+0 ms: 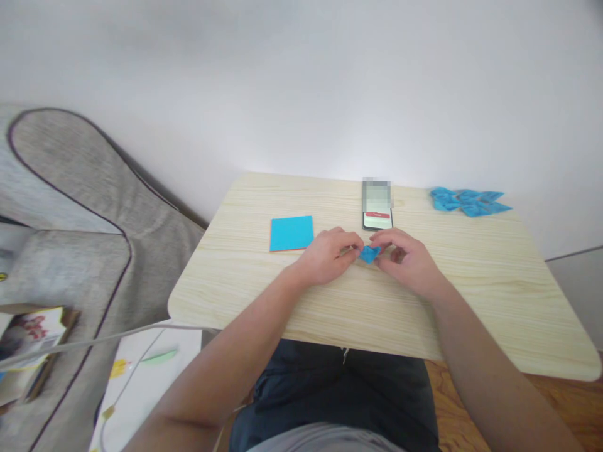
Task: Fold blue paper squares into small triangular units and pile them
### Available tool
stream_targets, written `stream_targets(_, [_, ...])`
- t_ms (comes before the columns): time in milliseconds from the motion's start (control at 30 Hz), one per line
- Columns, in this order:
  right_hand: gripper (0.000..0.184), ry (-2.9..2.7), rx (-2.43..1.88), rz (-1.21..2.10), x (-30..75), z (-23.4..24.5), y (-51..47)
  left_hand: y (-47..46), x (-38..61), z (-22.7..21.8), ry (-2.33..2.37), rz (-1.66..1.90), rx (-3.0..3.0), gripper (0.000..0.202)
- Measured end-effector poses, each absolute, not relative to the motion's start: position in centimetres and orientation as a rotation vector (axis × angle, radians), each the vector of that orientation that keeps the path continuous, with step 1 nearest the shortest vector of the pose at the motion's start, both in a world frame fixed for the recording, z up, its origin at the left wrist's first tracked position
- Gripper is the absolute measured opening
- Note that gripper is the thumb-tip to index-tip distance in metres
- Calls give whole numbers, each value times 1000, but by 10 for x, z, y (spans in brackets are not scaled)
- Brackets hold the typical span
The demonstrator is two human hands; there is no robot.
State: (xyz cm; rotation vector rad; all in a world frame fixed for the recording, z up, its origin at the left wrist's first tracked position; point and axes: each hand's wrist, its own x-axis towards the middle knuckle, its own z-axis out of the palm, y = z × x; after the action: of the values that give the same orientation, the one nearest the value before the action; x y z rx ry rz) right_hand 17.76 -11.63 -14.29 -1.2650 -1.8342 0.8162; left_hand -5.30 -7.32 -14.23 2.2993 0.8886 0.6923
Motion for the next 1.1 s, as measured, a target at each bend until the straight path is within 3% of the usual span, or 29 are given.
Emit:
stream_targets(100, [20,-1896,-1280,740,177,-143,-117,-74,-53,-144,917,697,2366,21])
stream_targets(300, [24,-2067,-1301,627,178,-142,-116,-76,-52,-146,924,674,2402,17])
stream_targets(567, [8,-2013,-1245,743,180,-144,-117,-73,-55,-144,911,676,2278,9])
stream_targets(1100, [14,-1866,-1235,897,177,-145,-119,-75,-53,-146,811,733,2165,13])
